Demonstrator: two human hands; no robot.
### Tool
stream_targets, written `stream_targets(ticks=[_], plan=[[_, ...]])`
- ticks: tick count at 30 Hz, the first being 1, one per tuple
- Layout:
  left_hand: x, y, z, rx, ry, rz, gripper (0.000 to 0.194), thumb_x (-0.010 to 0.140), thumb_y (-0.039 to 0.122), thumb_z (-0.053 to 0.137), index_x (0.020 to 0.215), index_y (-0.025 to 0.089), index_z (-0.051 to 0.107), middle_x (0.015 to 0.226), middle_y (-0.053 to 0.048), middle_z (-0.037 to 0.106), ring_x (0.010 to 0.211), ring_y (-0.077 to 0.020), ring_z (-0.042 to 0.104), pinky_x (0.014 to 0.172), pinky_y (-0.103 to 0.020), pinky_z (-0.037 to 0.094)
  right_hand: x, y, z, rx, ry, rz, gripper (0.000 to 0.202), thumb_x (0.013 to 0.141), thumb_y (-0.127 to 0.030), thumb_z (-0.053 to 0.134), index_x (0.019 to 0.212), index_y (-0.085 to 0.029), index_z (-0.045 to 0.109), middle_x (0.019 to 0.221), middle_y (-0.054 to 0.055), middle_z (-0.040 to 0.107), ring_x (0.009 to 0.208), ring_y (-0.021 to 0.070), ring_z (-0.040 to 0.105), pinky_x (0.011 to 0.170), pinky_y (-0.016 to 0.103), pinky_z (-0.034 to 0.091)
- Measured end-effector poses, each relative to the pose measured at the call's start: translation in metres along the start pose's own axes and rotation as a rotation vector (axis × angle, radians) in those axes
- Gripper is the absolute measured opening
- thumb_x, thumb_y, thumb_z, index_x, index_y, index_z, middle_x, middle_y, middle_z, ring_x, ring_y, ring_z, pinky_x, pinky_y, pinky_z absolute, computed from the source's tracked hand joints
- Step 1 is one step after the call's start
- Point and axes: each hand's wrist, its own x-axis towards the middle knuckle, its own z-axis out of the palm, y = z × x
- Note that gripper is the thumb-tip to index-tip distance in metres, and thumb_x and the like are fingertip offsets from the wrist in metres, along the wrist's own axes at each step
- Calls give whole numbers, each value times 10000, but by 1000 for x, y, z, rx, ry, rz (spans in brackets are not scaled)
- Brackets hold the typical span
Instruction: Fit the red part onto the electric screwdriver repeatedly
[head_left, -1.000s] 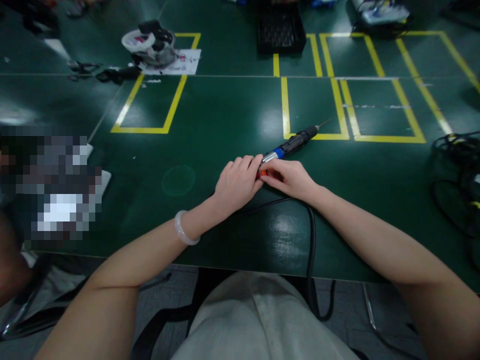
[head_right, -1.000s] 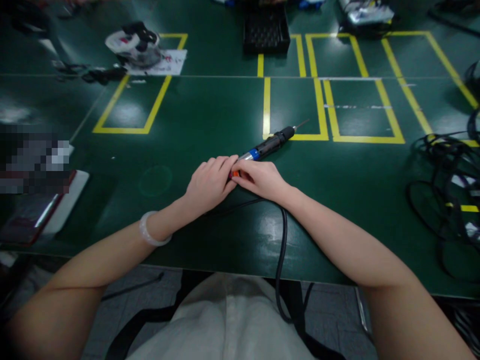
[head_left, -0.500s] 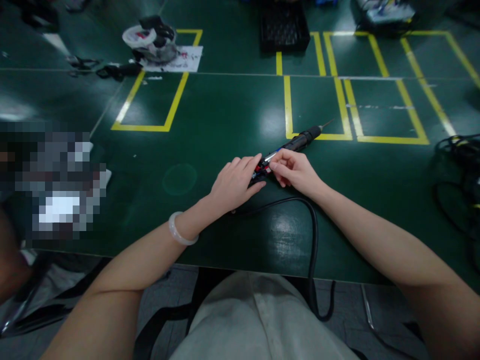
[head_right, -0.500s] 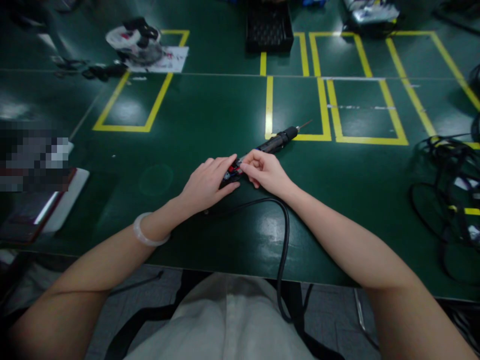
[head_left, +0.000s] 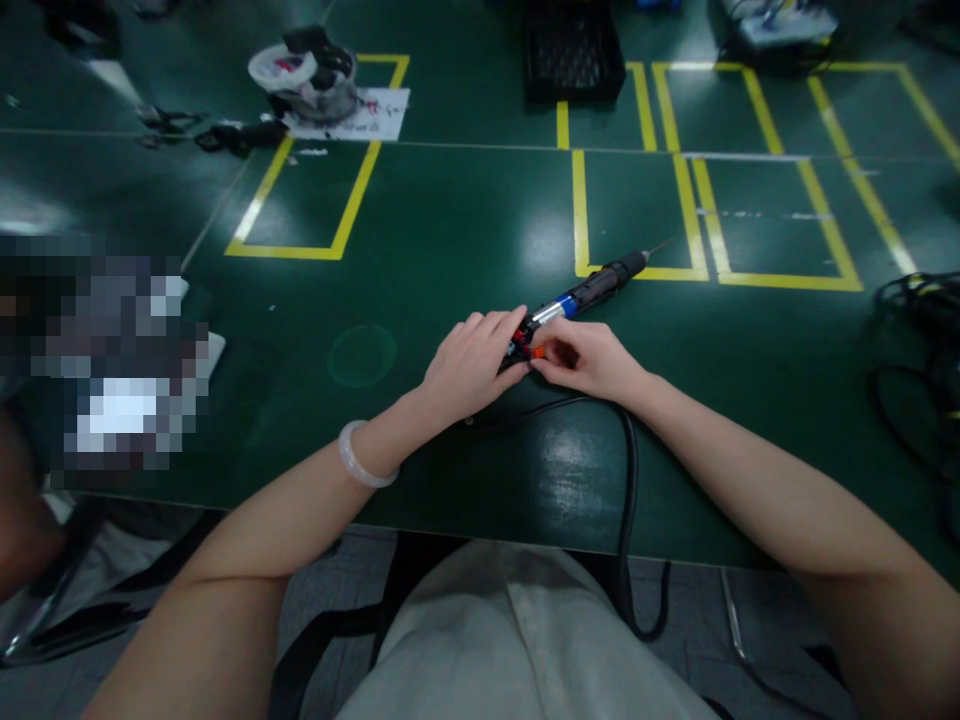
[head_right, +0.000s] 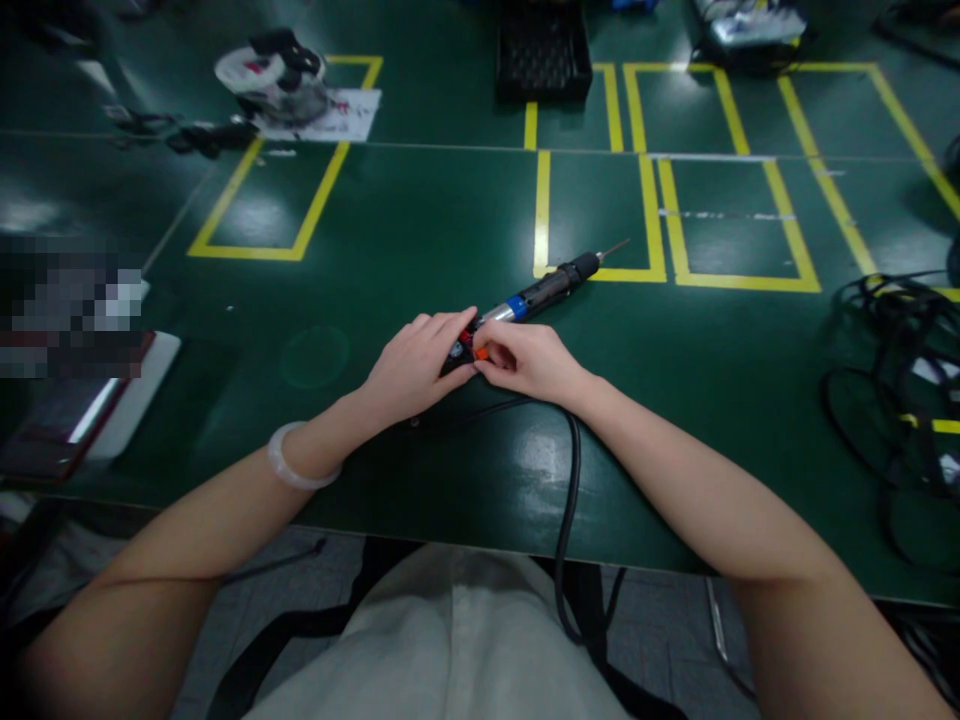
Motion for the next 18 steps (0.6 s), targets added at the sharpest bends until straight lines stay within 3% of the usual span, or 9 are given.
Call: stream_targets(ticks=[6,18], plan=[[0,0,-2,11,-16,2,642,1000,373,589,1526,51,411,1424,-188,541,1157,-326,531,979,-426,447,-2,2,-2,-168,-101,-97,90,931,-268,604,946,-184,632,751,-10,621,589,100,516,572,223,351],[-1,-1,1,38,-1,17,753,967,467,671,1535,56,396,1416,-202,541,1155,-328,537,954,-407,444,-2,-2,-5,-161,-52,-136,256,985,-279,502,780,-186,623,660,-4,587,596,112,530,590,247,356]])
